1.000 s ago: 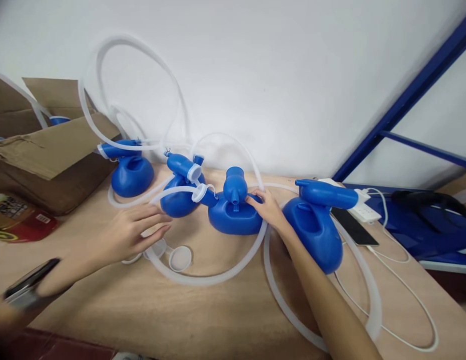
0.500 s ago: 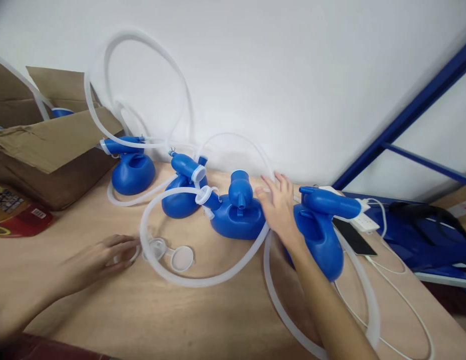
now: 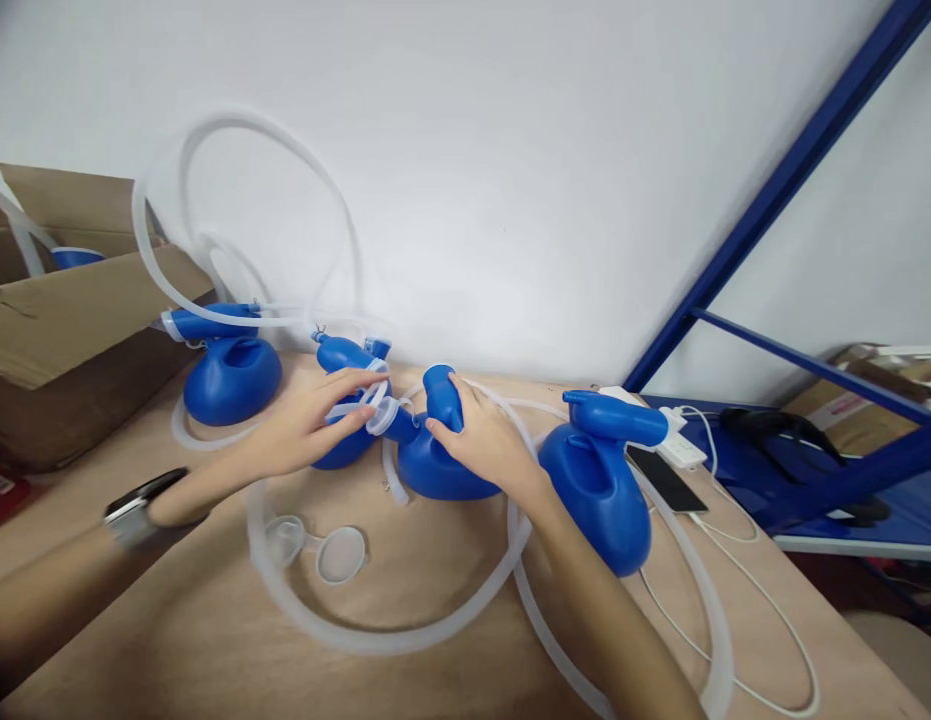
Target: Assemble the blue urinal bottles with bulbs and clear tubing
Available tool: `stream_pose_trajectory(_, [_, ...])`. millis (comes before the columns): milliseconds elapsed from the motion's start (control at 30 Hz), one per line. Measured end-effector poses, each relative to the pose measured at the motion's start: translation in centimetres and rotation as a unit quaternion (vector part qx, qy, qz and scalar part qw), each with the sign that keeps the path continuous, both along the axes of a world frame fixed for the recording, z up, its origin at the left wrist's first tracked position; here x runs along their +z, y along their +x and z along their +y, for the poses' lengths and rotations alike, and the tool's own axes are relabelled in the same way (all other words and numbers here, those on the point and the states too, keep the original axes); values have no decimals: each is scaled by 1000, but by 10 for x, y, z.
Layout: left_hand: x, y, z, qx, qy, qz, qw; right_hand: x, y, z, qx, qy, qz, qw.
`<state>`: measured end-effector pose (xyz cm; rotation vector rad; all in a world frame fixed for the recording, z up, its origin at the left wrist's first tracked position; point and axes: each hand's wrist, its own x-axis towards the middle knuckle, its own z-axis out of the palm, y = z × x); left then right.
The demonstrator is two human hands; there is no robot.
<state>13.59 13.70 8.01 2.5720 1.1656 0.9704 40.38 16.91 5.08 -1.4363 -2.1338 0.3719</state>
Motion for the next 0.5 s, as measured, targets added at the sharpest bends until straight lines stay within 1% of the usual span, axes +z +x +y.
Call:
stream_pose_trajectory(67, [-6, 12, 14, 7, 6, -11, 1000, 0, 3, 1, 16, 2, 8, 1000])
stream_pose_trajectory(100, [-10, 14, 15, 17, 8, -6, 1000, 0, 4, 1, 21, 0, 11, 1000])
stream_pose_trajectory(167, [-19, 8, 5, 36, 11, 26, 999, 1, 5, 1, 24, -6, 12, 1000])
stream_pose_trajectory(233, [-31, -9, -14, 51, 5, 72, 996, 1, 5, 1, 19, -10, 9, 1000])
stream_pose_trajectory(333, [-53, -49, -41, 73, -45, 155, 984, 1, 5, 3, 17, -4, 3, 1000])
stream_pose_trajectory(400, [-67, -76, -52, 88, -76, 210, 971, 1, 5, 5, 27, -1, 0, 1000])
stream_pose_trajectory(467, [-74, -97, -61, 106, -80, 215, 968, 0, 5, 8, 33, -4, 1, 999])
stream_pose_trajectory(500, [-74, -105, -66, 108, -84, 199, 970, -1, 5, 9, 32, -7, 1, 999])
